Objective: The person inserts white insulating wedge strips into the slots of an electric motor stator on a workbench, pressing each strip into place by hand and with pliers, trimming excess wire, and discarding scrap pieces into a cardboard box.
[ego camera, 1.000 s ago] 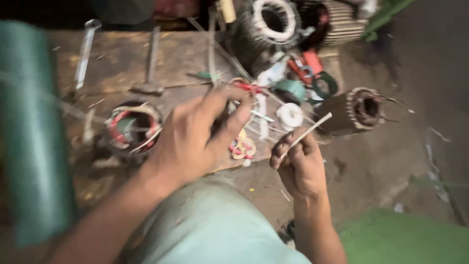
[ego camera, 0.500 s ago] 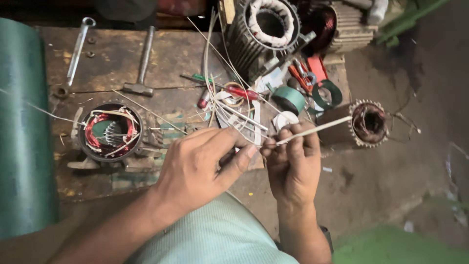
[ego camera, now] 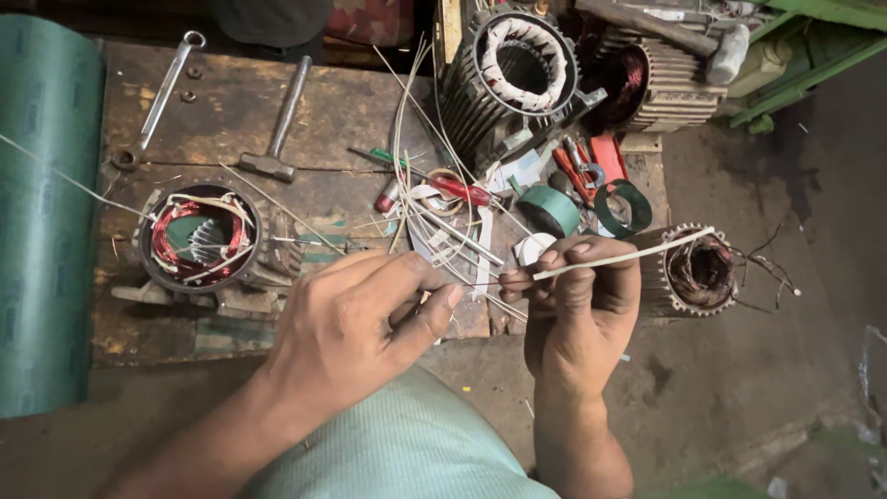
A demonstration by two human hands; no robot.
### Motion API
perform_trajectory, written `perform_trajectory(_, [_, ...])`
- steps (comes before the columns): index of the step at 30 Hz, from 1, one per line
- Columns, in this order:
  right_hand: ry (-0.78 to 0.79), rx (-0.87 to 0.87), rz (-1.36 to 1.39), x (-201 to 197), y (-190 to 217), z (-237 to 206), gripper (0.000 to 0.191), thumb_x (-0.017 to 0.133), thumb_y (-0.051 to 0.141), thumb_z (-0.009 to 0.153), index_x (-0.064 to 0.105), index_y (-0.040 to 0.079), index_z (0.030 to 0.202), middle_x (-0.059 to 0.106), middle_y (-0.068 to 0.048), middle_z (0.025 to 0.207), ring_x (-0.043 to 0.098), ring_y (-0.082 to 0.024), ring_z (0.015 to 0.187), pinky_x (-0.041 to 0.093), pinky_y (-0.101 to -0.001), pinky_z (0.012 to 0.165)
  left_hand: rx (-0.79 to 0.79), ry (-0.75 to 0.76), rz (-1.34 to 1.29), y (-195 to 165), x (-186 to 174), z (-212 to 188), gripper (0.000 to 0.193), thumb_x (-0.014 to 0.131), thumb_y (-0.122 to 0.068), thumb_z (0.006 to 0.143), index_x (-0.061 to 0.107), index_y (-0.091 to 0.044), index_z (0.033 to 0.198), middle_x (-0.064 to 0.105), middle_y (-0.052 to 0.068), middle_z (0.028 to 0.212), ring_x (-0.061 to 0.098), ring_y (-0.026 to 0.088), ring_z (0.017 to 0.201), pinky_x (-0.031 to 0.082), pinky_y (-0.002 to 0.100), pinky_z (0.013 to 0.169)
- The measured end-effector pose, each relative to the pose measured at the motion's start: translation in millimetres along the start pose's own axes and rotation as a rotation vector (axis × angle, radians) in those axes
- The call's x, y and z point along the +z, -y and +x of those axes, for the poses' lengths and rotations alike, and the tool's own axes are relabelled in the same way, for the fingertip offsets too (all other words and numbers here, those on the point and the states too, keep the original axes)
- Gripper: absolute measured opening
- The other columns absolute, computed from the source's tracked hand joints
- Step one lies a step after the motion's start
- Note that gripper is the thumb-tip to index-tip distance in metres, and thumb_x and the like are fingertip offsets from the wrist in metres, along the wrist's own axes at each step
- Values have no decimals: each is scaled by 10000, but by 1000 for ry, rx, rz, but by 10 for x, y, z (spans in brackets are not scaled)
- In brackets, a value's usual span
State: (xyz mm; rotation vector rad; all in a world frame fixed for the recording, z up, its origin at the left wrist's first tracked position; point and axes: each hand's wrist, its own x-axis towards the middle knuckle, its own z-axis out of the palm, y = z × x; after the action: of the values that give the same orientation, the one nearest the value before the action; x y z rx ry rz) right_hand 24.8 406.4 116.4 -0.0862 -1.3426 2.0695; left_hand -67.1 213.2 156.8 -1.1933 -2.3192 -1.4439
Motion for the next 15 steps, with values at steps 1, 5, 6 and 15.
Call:
perform_trajectory(1, [9, 10, -6, -3, 0, 5, 196, 651, 138, 1078, 509, 37, 1167, 616, -120, 1029, 717, -261, 848, 624, -397, 726, -1, -11, 0, 0, 11, -3, 217, 767, -238, 913, 664, -55, 862, 632, 81, 685, 635, 260, 616, 493, 391, 543])
perform_trajectory(5, [167, -13, -129, -14, -23, -9, 109, 659, 32, 1089, 561, -11, 1109, 639, -134, 1041, 681, -225, 971, 620, -423, 882, -159, 143, 7, 35, 121, 20, 330, 732, -375, 933, 673, -57, 998, 663, 64, 740, 667, 206, 627, 509, 369, 510])
perform_trajectory(6, [262, -22, -200, -9, -38, -15, 91, 655, 15, 1070, 574, -9, 1105, 653, -140, 1083, 695, -247, 1044, 609, -430, 955, -234, 226, 11, 53, 148, 21, 398, 719, -433, 934, 674, -56, 1053, 676, 60, 769, 682, 187, 638, 518, 362, 498])
perform_trajectory(15, [264, -15, -394, 74, -297, 220, 100, 640, -47, 1037, 620, -22, 1131, 683, -165, 1178, 675, -206, 1110, 556, -346, 1035, 197, -39, 513, 686, -105, -225, 305, 680, -192, 858, 673, -64, 1135, 687, 93, 1119, 624, 258, 1158, 454, 564, 1037])
